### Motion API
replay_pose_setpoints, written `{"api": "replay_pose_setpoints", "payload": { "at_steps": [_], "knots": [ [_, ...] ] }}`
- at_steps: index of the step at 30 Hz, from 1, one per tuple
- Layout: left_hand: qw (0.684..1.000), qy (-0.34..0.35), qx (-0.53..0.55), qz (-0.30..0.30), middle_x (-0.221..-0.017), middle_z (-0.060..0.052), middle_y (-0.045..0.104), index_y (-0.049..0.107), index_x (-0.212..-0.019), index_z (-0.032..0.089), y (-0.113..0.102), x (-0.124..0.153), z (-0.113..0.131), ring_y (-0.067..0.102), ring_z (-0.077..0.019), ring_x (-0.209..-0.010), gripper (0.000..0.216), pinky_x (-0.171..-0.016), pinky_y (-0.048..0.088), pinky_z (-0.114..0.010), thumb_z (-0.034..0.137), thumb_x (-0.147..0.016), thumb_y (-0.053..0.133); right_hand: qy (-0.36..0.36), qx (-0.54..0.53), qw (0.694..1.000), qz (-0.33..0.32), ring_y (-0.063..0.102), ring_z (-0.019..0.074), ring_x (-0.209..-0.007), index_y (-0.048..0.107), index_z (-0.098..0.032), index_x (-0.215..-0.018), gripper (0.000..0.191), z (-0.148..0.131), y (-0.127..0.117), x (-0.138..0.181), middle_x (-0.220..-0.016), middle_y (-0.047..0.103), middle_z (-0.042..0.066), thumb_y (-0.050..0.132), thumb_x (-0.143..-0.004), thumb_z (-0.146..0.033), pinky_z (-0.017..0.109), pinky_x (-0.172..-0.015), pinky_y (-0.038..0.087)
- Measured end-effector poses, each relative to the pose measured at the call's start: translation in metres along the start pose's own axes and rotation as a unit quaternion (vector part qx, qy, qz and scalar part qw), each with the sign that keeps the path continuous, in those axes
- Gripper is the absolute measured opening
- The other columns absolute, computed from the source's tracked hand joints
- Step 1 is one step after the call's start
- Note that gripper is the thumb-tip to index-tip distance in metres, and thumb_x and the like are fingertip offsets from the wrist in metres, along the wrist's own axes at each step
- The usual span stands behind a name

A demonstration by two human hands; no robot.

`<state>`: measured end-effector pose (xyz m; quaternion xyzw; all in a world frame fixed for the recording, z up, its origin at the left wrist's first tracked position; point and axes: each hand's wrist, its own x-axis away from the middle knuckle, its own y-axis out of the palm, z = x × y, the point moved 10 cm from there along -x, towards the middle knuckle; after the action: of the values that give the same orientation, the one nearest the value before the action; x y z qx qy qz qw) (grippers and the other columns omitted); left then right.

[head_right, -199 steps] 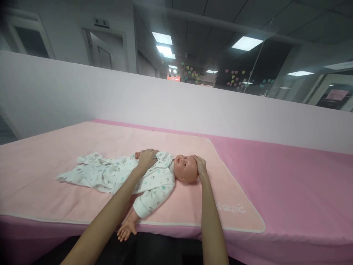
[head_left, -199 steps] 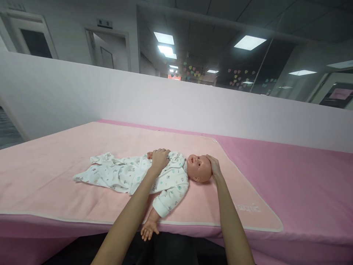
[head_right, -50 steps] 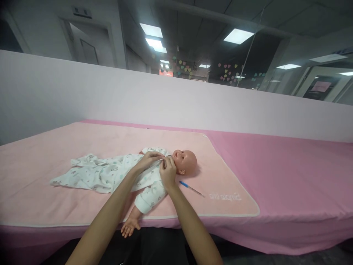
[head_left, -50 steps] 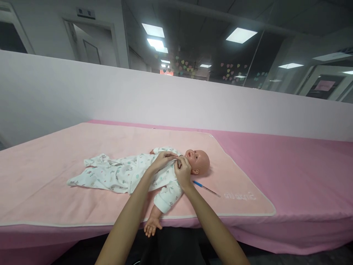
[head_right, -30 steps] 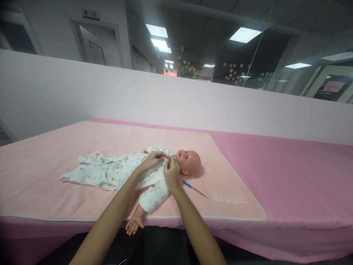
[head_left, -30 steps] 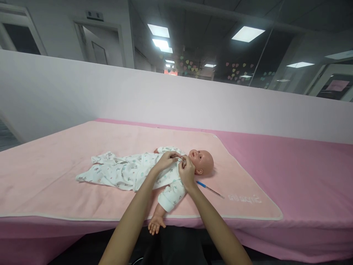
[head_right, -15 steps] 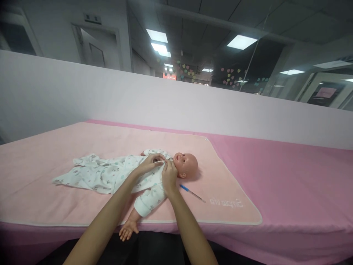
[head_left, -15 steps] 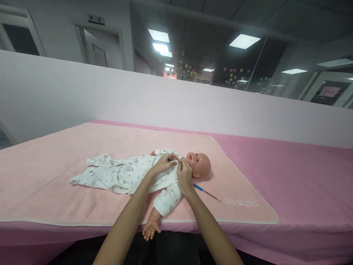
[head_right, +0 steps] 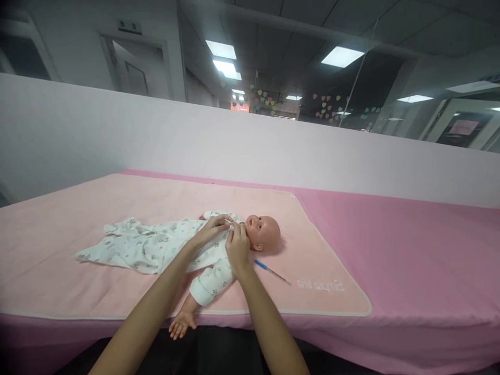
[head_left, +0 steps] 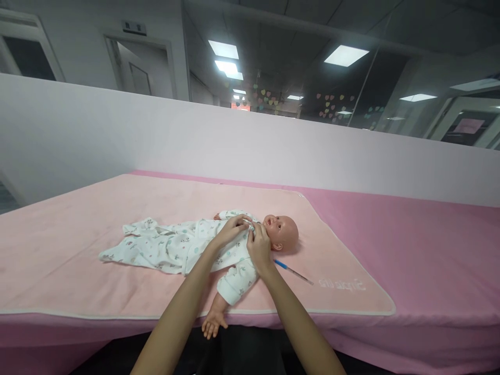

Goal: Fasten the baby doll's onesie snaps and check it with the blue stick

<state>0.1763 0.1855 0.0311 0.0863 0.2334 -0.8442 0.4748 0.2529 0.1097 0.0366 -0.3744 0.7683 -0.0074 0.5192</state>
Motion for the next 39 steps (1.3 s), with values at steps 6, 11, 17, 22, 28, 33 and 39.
{"api": "replay_pose_setpoints", "payload": {
  "at_steps": [6, 11, 17, 22, 28, 33, 39],
  "knots": [
    [0.999, 0.007, -0.029, 0.011, -0.076, -0.003, 0.063, 0.062, -0.091, 0.015, 0.001, -0.002, -0.002, 0.057, -0.0155, -0.073, 0.024, -0.069, 0.043, -0.027, 0.025, -0.072, 0.05, 0.008, 0.003, 1.0, -0.001, 0.056, 0.0203, -0.09, 0.054, -0.015, -0.104, 0.027, 0.002, -0.001, -0.002, -0.094, 0.061, 0.011, 0.033, -0.088, -0.021, 0.033, -0.075, 0.047],
    [0.992, -0.015, 0.01, 0.123, -0.074, -0.003, 0.063, 0.061, -0.087, 0.015, -0.044, 0.006, -0.004, 0.057, -0.0155, -0.07, 0.025, -0.069, 0.044, -0.028, 0.029, -0.069, 0.052, -0.01, 0.001, 1.0, 0.004, 0.056, 0.0193, -0.09, 0.055, -0.015, -0.103, 0.027, -0.001, -0.001, -0.001, -0.092, 0.061, 0.01, 0.035, -0.086, -0.02, 0.032, -0.077, 0.047],
    [0.985, -0.022, -0.046, 0.165, -0.066, -0.002, 0.06, 0.063, -0.076, 0.015, -0.073, 0.032, -0.002, 0.051, -0.0135, -0.06, 0.029, -0.062, 0.042, -0.025, 0.038, -0.076, 0.046, -0.166, 0.0, 0.984, -0.06, 0.052, 0.0201, -0.099, 0.055, -0.017, -0.105, 0.026, -0.037, 0.01, 0.0, -0.104, 0.061, 0.009, 0.039, -0.086, -0.019, 0.037, -0.088, 0.039],
    [0.969, 0.073, -0.221, 0.08, -0.079, -0.005, 0.063, 0.062, -0.079, 0.018, -0.033, 0.047, 0.026, 0.053, -0.0178, -0.078, 0.033, -0.076, 0.04, -0.029, 0.039, -0.084, 0.038, -0.155, -0.019, 0.982, -0.104, 0.054, 0.0182, -0.089, 0.058, -0.02, -0.092, 0.016, -0.039, 0.014, -0.002, -0.087, 0.063, 0.005, 0.043, -0.085, -0.022, 0.037, -0.089, 0.035],
    [0.923, 0.13, -0.351, 0.086, -0.088, -0.007, 0.061, 0.059, -0.09, 0.019, -0.02, 0.056, 0.038, 0.051, -0.0207, -0.084, 0.022, -0.079, 0.037, -0.033, 0.03, -0.08, 0.043, -0.133, -0.04, 0.986, -0.09, 0.053, 0.0161, -0.08, 0.056, -0.019, -0.08, 0.012, -0.033, 0.013, -0.001, -0.077, 0.06, 0.003, 0.045, -0.084, -0.021, 0.031, -0.079, 0.039],
    [0.897, 0.143, -0.405, 0.103, -0.083, -0.006, 0.06, 0.059, -0.086, 0.019, -0.017, 0.058, 0.039, 0.051, -0.0202, -0.08, 0.018, -0.076, 0.037, -0.033, 0.023, -0.077, 0.043, -0.13, -0.048, 0.986, -0.088, 0.053, 0.0163, -0.08, 0.055, -0.019, -0.081, 0.013, -0.032, 0.012, 0.001, -0.078, 0.061, 0.003, 0.043, -0.086, -0.021, 0.032, -0.082, 0.038],
    [0.889, 0.151, -0.418, 0.114, -0.081, -0.005, 0.059, 0.057, -0.083, 0.018, -0.015, 0.06, 0.045, 0.05, -0.0199, -0.079, 0.016, -0.076, 0.036, -0.033, 0.019, -0.074, 0.045, -0.113, -0.045, 0.99, -0.066, 0.053, 0.0166, -0.077, 0.053, -0.019, -0.079, 0.017, -0.026, 0.01, -0.002, -0.076, 0.061, 0.003, 0.038, -0.088, -0.021, 0.035, -0.085, 0.037]
  ]
}}
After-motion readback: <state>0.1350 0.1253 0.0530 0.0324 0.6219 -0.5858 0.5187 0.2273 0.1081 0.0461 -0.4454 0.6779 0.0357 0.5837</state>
